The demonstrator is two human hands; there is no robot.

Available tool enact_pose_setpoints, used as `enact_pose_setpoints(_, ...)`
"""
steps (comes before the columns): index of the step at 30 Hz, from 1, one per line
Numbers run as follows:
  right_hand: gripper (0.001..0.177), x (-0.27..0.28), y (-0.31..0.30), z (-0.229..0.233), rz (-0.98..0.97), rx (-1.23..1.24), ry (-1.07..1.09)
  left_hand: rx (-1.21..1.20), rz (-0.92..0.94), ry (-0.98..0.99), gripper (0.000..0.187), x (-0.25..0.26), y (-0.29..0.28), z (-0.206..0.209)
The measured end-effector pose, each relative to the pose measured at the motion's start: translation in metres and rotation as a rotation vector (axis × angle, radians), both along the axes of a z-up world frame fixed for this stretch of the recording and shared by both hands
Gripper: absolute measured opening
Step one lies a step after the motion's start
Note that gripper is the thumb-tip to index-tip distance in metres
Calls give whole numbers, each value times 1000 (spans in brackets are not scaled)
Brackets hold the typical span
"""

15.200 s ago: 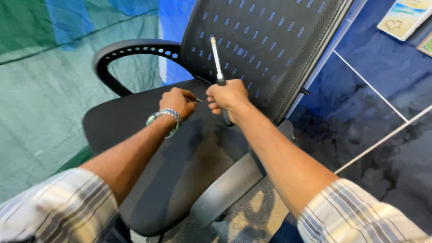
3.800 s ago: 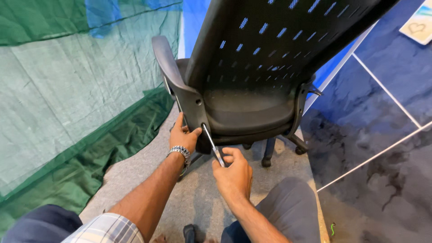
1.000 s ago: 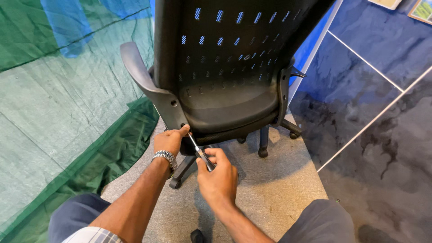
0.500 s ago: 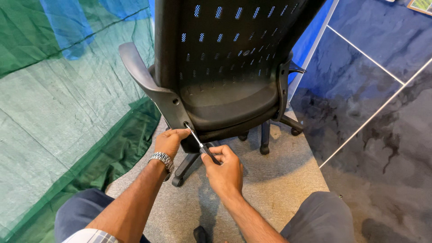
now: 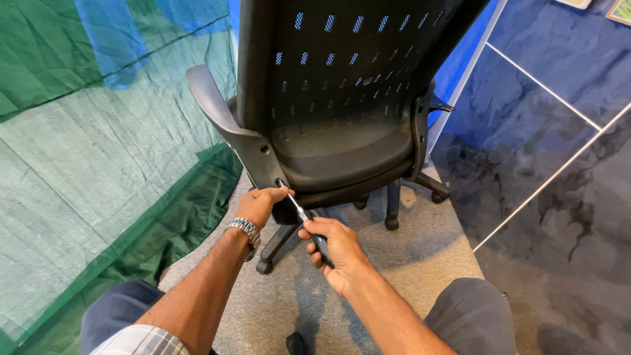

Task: The person uses a screwdriver to tighten screws on the underside of an office chair, securing the armrests to the seat. The person works on both sides of the chair, adjusting the chair's position to access different screws.

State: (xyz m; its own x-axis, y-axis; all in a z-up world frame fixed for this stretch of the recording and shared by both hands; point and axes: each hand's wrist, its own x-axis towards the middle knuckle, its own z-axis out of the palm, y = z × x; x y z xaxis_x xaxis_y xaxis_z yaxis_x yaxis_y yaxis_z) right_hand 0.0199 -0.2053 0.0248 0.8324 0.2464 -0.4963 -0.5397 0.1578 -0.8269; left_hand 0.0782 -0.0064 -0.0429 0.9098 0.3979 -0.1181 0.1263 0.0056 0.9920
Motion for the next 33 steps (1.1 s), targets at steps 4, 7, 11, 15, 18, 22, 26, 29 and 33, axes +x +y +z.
enact_pose_setpoints(4, 36, -3, 1, -1, 20, -89, -94, -32, 2, -10, 22, 2, -1, -2)
enact_pose_setpoints(7, 36, -1, 3, -4, -5, 28, 18, -3, 27, 7, 22, 4, 1, -3)
enact_pose_setpoints(11, 34, 7, 3, -4, -65, 393, 326, -54, 23, 0, 22, 8, 0, -2)
enact_pose_setpoints(15, 33, -4, 6, 0, -44, 129, 50, -59, 77, 91, 21, 8, 1, 1)
enact_pose_setpoints(18, 34, -22, 9, 2, -4, -343, -380, -73, 101, 123, 19, 9, 2, 3)
enact_pose_setpoints(22, 29, -32, 12, 1, 30, -750, -767, -86, 99, 16, 19, 10, 1, 0)
enact_pose_setpoints(26, 22, -27, 15, -4, -24, -652, -707, -69, 125, 32, 19, 8, -1, 2)
enact_pose_setpoints(29, 21, -20, 18, -8, -102, -431, -504, -76, 87, 32, 21, 2, -5, 4)
enact_pose_setpoints(33, 21, -15, 15, -10, -97, -3, -120, -16, 46, 53, 24, -4, -5, 9)
